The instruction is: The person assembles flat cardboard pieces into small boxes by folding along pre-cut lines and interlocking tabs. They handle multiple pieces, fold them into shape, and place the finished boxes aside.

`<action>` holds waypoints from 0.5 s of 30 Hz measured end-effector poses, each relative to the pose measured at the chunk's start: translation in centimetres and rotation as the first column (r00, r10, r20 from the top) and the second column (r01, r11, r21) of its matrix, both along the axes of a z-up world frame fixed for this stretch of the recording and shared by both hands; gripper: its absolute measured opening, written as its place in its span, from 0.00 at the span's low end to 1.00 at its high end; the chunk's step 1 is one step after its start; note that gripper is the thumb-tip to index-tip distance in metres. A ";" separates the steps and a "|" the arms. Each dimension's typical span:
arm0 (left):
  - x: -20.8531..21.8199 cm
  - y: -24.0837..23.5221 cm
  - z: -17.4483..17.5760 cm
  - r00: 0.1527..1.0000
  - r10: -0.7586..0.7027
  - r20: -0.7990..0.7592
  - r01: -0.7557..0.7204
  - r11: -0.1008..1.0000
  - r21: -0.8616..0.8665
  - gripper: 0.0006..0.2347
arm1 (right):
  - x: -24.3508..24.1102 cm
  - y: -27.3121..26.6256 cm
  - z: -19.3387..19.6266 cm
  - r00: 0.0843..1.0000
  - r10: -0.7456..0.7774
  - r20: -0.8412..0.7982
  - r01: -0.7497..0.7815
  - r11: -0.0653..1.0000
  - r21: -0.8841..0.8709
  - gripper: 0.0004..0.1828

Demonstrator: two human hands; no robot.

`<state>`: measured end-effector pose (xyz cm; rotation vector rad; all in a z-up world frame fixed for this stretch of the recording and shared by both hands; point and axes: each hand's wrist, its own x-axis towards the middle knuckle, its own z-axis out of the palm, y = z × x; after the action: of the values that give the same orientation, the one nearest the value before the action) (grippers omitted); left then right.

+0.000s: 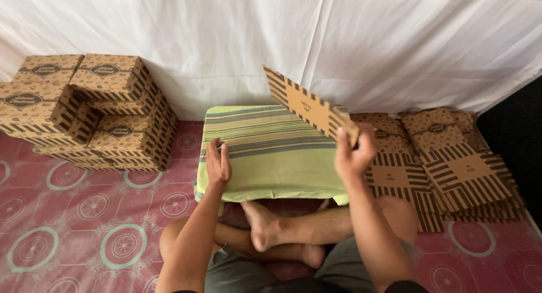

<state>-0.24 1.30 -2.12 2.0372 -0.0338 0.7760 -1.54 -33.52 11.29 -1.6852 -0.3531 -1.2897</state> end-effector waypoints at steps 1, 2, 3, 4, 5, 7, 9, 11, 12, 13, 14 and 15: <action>-0.3 0.0 0.3 1.000 0.001 -0.005 -0.001 1.000 0.000 0.19 | -1.9 2.3 -0.1 1.000 0.001 -0.005 -0.001 1.000 0.000 0.05; -0.5 -0.1 0.6 1.000 -0.024 0.004 0.024 1.000 -0.008 0.19 | -3.8 4.6 -0.2 1.000 0.003 -0.008 -0.003 0.997 -0.073 0.04; -0.6 -0.2 1.0 0.999 -0.050 0.012 0.050 0.999 -0.016 0.20 | -5.6 6.8 -0.2 1.000 0.004 -0.011 -0.005 0.989 -0.145 0.04; -0.3 0.0 0.5 0.999 -0.052 0.012 0.052 0.999 -0.017 0.20 | -6.3 8.7 -0.5 1.000 0.002 -0.011 -0.003 0.989 -0.145 0.04; 0.0 0.3 -0.1 0.997 -0.082 0.012 0.082 0.997 -0.005 0.22 | -7.1 10.5 -0.8 0.976 0.106 -0.190 -0.159 0.944 -0.290 0.09; -0.1 0.4 -1.0 0.994 -0.111 0.009 0.111 0.994 0.012 0.23 | -8.2 12.0 -2.5 0.909 0.178 -0.377 -0.330 0.859 -0.391 0.22; 0.3 0.8 -1.1 0.986 -0.168 0.010 0.165 0.976 0.144 0.26 | -8.0 12.2 -4.8 0.710 0.201 -0.675 -0.630 0.610 -0.481 0.33; -0.4 0.0 1.0 0.976 -0.217 -0.005 0.209 0.935 0.286 0.30 | -8.2 11.1 -5.1 0.754 0.200 -0.626 -0.570 0.672 -0.472 0.31; -1.2 -0.6 1.7 0.964 -0.263 -0.034 0.253 0.876 0.411 0.33 | -8.7 10.4 -5.4 0.789 0.187 -0.585 -0.512 0.727 -0.458 0.30; -1.6 -0.9 1.6 0.963 -0.267 -0.042 0.260 0.874 0.410 0.33 | -8.9 9.1 -6.1 0.786 0.184 -0.590 -0.512 0.730 -0.453 0.30; -1.5 -1.2 1.7 0.958 -0.256 -0.130 0.286 0.807 0.517 0.35 | -8.5 7.6 -6.5 0.877 0.103 -0.470 -0.341 0.822 -0.457 0.26; -1.4 -1.6 1.9 0.949 -0.232 -0.215 0.316 0.725 0.612 0.36 | -8.3 6.1 -7.0 0.939 0.004 -0.344 -0.162 0.888 -0.431 0.23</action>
<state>-1.62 -0.26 -0.25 2.6421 -0.6000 0.4713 -9.81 -27.39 4.32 -2.2195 -0.5469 -0.8677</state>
